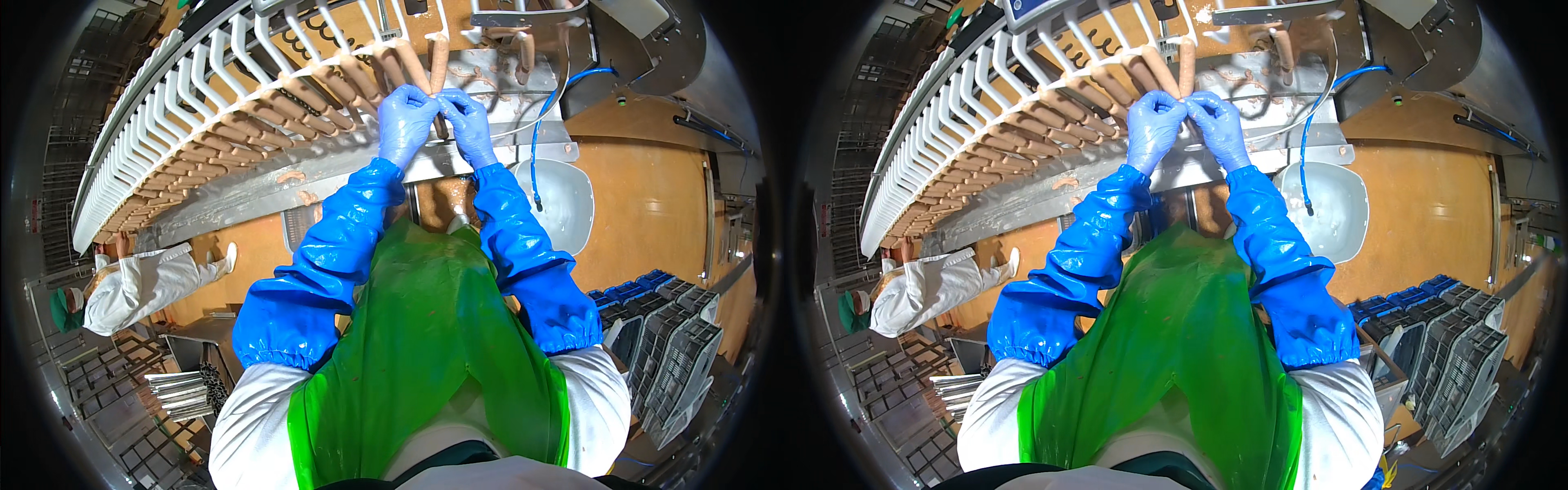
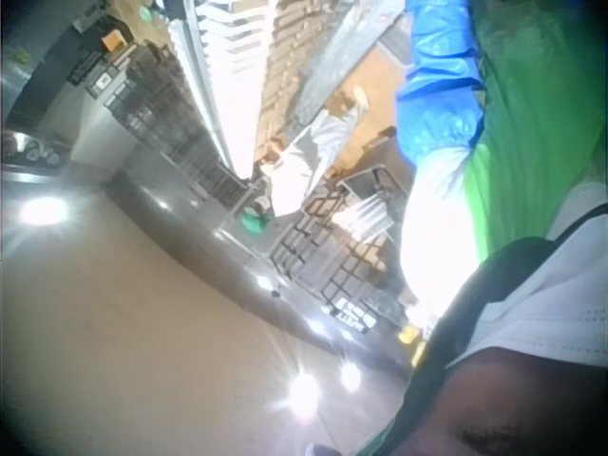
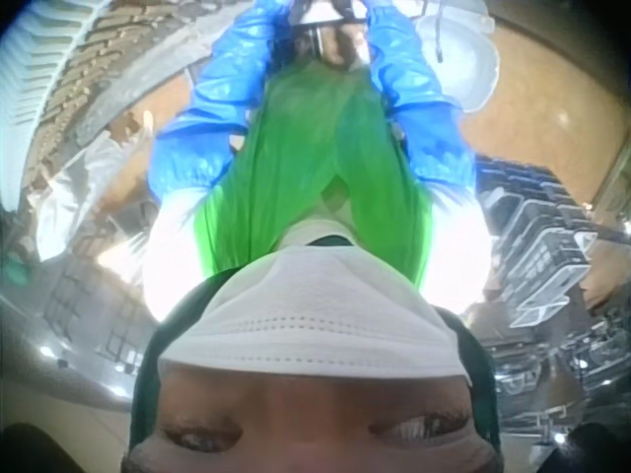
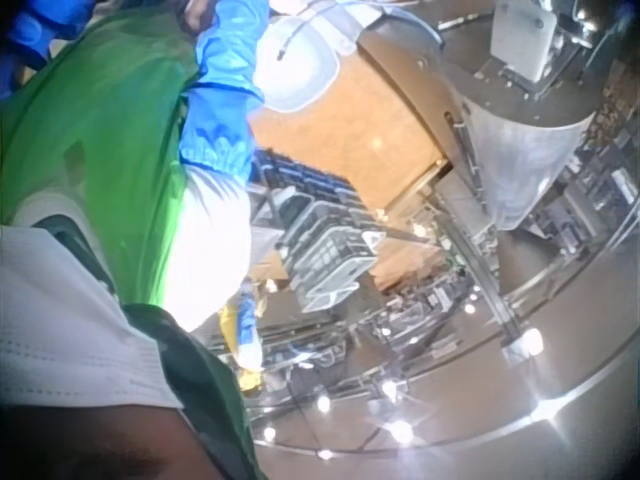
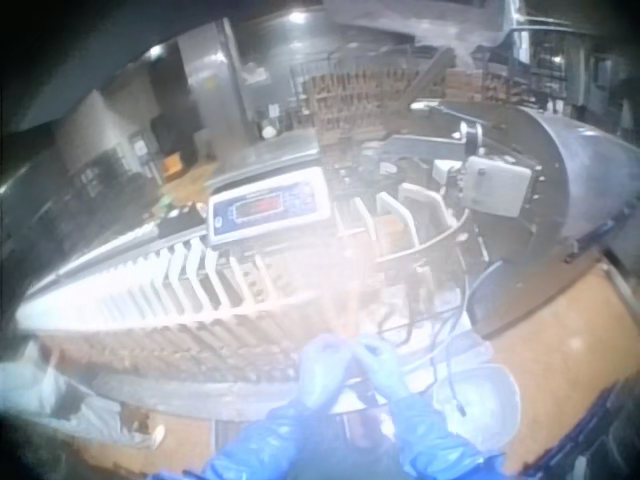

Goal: The person fills sausage casings with ground meat using a manual stuffer, then ties off each filled casing with string and places them on a rotating rack. The process is repeated continuously throughout the clip.

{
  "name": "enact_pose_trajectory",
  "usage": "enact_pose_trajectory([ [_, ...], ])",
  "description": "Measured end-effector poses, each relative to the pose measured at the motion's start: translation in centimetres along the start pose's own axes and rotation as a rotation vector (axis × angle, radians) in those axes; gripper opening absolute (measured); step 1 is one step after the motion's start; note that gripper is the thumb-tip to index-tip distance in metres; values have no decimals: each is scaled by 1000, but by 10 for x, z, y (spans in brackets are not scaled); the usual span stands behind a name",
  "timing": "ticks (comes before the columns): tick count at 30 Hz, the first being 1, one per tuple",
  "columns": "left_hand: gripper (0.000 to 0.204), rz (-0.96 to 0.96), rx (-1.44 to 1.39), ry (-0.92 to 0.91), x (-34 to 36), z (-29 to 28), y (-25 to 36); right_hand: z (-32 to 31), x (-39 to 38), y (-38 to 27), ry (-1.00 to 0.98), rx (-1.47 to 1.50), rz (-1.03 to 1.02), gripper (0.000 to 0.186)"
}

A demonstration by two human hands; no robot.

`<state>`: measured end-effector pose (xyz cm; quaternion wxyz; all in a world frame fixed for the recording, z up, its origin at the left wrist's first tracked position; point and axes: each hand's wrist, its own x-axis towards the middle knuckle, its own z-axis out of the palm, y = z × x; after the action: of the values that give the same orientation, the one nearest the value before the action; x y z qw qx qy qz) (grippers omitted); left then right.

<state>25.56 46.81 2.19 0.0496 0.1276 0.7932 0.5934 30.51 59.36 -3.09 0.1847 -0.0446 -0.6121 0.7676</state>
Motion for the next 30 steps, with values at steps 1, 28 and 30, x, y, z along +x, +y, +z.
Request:
enact_pose_trajectory([
  [1,19,-15,-3,6,2,2,-4,-1,1,0,-9,5,19,16],
  [28,63,99,-223,-401,85,83,-17,-230,-98,43,418,428,234,31],
  [30,60,30,-105,-278,81,98,-23,-166,-54,-1,172,204,65,26],
])
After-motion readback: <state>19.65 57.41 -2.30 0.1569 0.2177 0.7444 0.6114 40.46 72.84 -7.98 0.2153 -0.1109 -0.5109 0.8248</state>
